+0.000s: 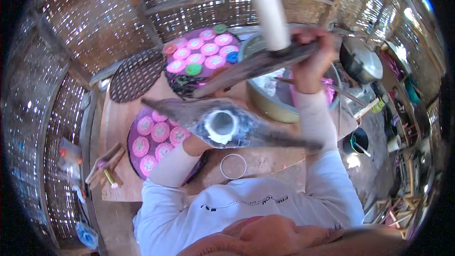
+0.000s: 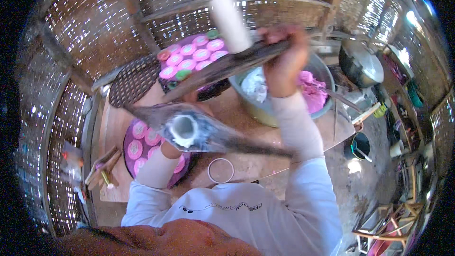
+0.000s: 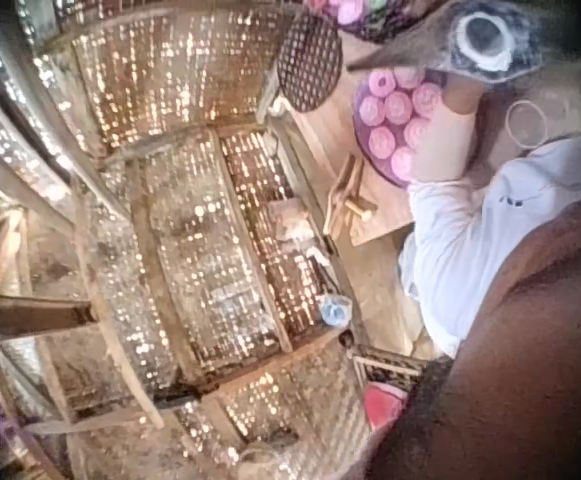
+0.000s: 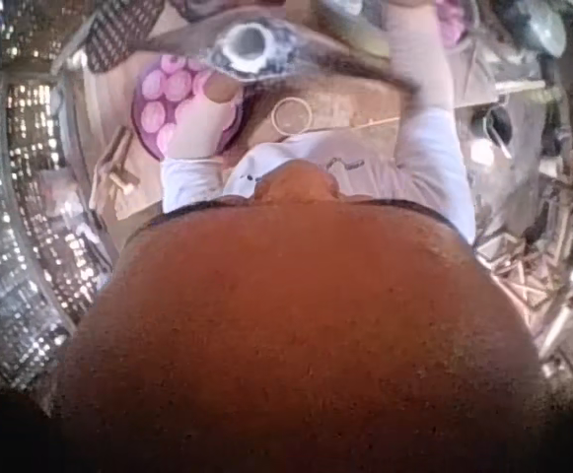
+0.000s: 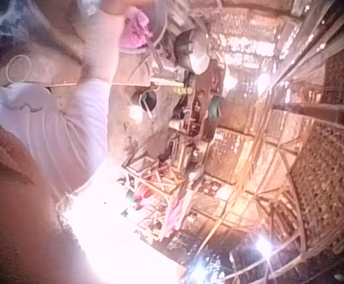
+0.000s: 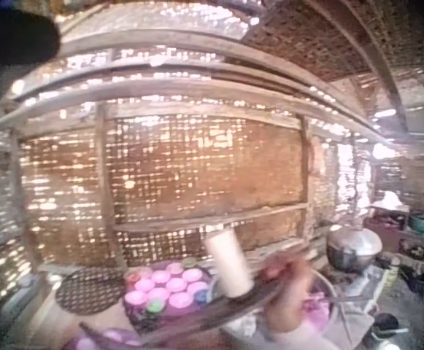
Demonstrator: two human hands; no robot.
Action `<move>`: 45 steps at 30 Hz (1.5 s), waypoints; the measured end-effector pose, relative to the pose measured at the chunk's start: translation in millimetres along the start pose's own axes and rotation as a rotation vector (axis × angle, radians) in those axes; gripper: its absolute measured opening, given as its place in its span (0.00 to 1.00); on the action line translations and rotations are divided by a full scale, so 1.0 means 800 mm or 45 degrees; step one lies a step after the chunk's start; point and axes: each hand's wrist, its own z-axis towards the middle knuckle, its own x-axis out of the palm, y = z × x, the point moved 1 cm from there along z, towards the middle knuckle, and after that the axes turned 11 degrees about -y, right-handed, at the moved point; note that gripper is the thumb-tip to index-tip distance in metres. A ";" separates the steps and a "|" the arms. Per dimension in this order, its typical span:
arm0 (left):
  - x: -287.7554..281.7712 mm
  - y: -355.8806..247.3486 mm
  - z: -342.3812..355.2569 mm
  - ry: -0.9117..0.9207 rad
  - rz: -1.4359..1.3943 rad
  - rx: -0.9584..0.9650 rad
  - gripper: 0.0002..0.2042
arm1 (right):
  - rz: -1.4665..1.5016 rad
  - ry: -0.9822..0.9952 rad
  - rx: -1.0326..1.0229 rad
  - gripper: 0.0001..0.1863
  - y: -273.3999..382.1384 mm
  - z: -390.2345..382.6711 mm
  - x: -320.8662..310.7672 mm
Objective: The person scoops pink and white dough from a metal bowl and fills circular molds in a purple tray using a wooden spatula. They smooth the dough into the molds and stack the filled trays on a wooden table.
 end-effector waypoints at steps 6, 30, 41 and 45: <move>-0.037 0.007 0.066 -0.800 0.832 0.633 0.17 | -1.171 0.668 0.283 0.19 -0.028 0.006 -0.110; -0.065 -0.043 0.061 -0.900 0.919 0.284 0.11 | -2.602 1.986 -0.335 0.06 0.000 0.046 -0.200; -0.062 -0.015 0.067 -0.687 1.242 0.711 0.12 | -2.369 2.328 -0.156 0.05 -0.049 0.011 -0.243; -0.055 -0.034 0.080 -0.458 1.660 0.899 0.11 | -2.255 2.312 -0.178 0.06 -0.008 0.009 -0.242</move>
